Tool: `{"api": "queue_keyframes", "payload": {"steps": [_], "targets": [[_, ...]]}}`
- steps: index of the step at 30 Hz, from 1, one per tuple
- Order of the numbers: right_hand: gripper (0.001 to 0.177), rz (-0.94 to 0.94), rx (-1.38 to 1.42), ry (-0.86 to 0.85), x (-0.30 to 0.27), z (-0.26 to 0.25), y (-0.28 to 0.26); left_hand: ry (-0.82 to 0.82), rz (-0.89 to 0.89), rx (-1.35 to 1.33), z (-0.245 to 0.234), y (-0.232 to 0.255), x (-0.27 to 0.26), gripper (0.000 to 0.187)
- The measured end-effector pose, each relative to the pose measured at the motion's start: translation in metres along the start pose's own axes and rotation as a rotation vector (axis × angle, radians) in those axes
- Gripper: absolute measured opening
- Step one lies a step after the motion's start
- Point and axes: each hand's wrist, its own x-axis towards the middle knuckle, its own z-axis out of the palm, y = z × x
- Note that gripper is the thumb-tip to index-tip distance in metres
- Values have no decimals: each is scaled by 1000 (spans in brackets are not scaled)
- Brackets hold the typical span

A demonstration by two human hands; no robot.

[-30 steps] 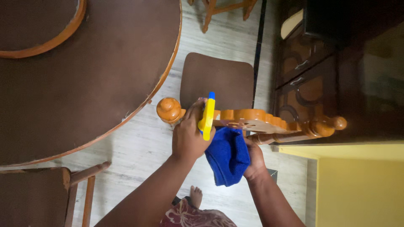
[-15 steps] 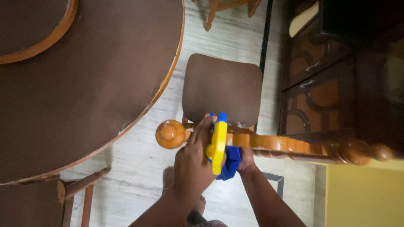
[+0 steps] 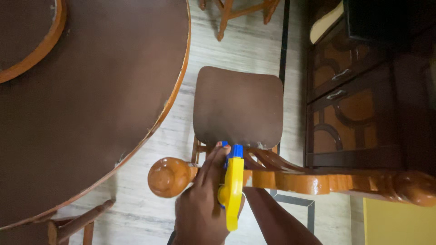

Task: The person cleans a wooden chair and a wooden door using a spray bottle and a blue cloth. They spray the chair back and wipe it, then move to the door, spray it, and wipe the surface.

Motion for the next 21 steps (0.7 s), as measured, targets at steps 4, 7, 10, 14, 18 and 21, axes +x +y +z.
{"api": "queue_keyframes", "payload": {"steps": [4, 7, 10, 14, 18, 21], "targets": [[45, 51, -109, 158, -25, -4, 9, -31, -72, -79, -3, 6, -4, 82], [47, 141, -171, 295, -44, 2, 9, -20, -82, -78, -5, 9, -6, 78], [45, 272, -124, 363, -49, 18, 0, 42, 0, -75, -4, 10, -6, 81], [38, 265, -130, 361, -68, 47, -7, 117, 73, -24, 1, 10, -10, 78], [33, 238, -78, 379, -89, 75, -11, 174, 114, -11, 5, 9, -14, 76], [32, 229, -91, 328, -106, 91, -13, 183, 107, 42, 8, 7, -16, 75]]}}
